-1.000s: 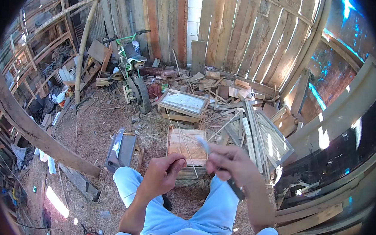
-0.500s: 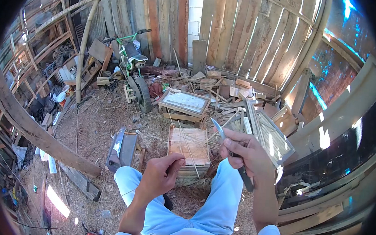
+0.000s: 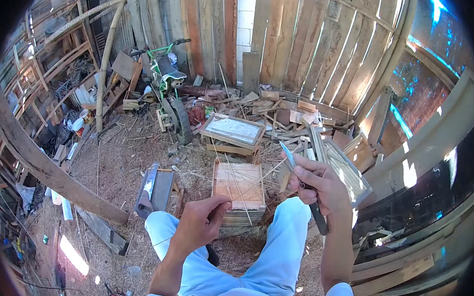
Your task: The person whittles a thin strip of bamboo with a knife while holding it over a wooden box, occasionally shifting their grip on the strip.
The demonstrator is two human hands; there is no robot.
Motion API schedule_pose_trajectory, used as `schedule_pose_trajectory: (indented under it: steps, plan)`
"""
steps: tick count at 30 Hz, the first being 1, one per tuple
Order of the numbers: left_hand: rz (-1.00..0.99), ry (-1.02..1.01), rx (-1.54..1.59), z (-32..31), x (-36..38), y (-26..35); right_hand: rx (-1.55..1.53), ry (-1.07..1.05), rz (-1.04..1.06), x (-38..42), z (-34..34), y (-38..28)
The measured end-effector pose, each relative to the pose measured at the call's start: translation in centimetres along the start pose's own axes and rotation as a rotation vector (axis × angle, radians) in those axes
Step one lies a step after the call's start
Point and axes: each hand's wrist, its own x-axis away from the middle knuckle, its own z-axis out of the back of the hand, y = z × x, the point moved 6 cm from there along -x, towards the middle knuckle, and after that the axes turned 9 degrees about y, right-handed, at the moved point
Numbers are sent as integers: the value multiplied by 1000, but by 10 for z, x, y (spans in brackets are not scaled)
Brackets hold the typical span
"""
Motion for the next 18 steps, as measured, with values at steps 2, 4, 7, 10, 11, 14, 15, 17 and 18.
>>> schedule_pose_trajectory:
  steps: [2, 4, 7, 10, 11, 14, 15, 17, 18]
  plan:
    - [2, 2, 8, -2, -1, 0, 2, 43, 8, 1, 1, 1]
    - [7, 1, 15, -3, -1, 0, 2, 86, 14, 5, -3, 5]
    - [33, 9, 43, -4, -1, -2, 171, 22, -38, 8, -13, 13]
    - [11, 6, 11, -3, 0, -1, 13, 59, 49, 1, 5, 5]
    - [18, -10, 5, -3, 1, -1, 12, 57, 49, 1, 7, 3]
    - [43, -8, 6, -2, 3, -8, -11, 69, 29, 3, 4, 0]
    - [59, 4, 16, -2, 3, -11, -10, 70, 32, 4, 1, 1]
    - [21, 15, 3, -3, 0, -3, 118, 51, 9, 7, -7, 8]
    - [-13, 24, -13, -3, -2, 2, 128, 15, -19, 10, -15, 15]
